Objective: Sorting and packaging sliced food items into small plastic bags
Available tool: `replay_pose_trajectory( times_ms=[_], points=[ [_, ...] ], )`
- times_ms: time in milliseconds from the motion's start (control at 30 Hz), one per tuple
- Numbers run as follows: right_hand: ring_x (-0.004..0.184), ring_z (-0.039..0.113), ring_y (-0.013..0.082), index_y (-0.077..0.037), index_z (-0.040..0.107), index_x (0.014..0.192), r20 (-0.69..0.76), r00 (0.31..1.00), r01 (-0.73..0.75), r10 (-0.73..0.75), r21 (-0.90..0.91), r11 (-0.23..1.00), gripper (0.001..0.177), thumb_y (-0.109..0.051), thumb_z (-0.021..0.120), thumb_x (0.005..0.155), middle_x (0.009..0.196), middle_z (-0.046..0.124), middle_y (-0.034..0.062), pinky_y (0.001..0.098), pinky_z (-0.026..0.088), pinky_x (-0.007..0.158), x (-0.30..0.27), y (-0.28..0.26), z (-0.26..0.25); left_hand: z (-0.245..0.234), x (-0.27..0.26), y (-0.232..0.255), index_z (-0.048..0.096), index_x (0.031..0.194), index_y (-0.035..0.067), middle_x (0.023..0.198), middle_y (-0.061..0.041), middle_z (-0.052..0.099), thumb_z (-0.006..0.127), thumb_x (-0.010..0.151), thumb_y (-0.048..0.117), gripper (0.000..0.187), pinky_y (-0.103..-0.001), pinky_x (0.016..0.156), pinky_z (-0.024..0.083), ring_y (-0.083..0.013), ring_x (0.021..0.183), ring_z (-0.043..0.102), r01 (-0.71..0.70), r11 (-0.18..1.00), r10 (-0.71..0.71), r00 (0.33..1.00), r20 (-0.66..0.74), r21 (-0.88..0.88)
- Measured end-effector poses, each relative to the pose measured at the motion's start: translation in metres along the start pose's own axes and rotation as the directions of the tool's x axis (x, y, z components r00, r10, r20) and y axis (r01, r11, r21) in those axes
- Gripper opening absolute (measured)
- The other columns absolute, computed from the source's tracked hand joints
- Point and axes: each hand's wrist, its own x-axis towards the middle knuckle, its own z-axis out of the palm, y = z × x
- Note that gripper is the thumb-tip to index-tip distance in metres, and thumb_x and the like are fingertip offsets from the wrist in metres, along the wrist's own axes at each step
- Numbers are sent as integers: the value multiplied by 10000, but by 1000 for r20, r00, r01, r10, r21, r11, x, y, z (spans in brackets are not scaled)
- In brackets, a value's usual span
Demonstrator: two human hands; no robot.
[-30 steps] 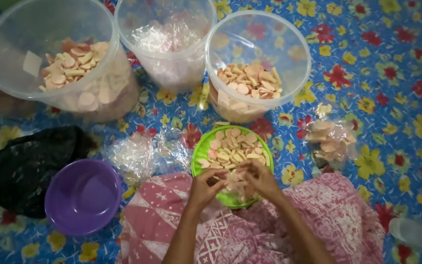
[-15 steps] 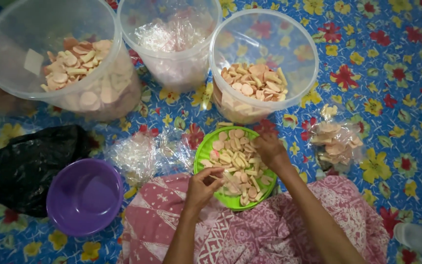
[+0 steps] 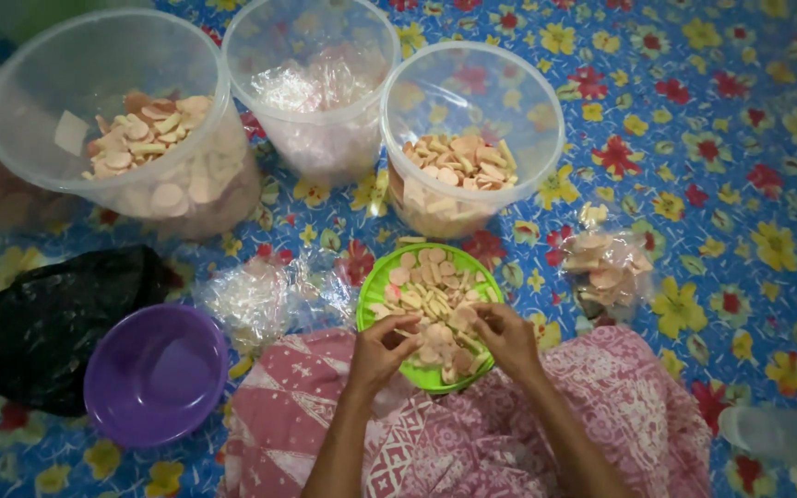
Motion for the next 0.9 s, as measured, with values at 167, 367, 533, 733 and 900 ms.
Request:
replay_pose_trajectory(
  times_ms=[167,367,533,733,900],
  points=[
    [854,684,311,-76,691,1040,94,993,-86,69,187,979,246,-57,664,796,940,689,173,394,570,722,-27,-36,4,4,-7,2,739,974,119,788,-91,690,806,644,18,351,-234,533,543,-120,599,633,-66,997,66,998,16,29],
    [810,699,272,-86,698,1042,125,989,-105,81,204,973,259,-63,680,784,898,703,171,352,576,699,-41,-43,5,11,-18,20,735,968,102,789,-97,686,805,644,13,344,-243,537,546,-128,597,638,-108,994,108,994,33,8],
    [752,698,233,-58,680,1032,132,989,-92,62,233,968,267,-60,709,766,830,706,152,340,563,699,-48,-34,11,14,-23,17,725,955,82,771,-99,675,805,648,17,323,-227,508,536,-132,564,631,-144,990,144,989,42,-14],
    [835,694,300,-94,688,1020,134,984,109,-121,93,990,290,-73,742,736,921,665,146,377,567,703,-58,-45,12,13,-25,11,725,944,63,757,-114,688,804,650,5,310,-227,489,549,-146,544,649,-162,986,163,986,25,-35],
    [817,678,154,-115,674,1033,171,983,76,-63,-67,995,346,-106,745,694,961,707,56,239,576,706,-66,-61,12,10,-33,26,689,1018,86,815,-66,662,712,761,30,264,-221,591,551,-112,688,633,-109,993,101,984,149,46]
  ],
)
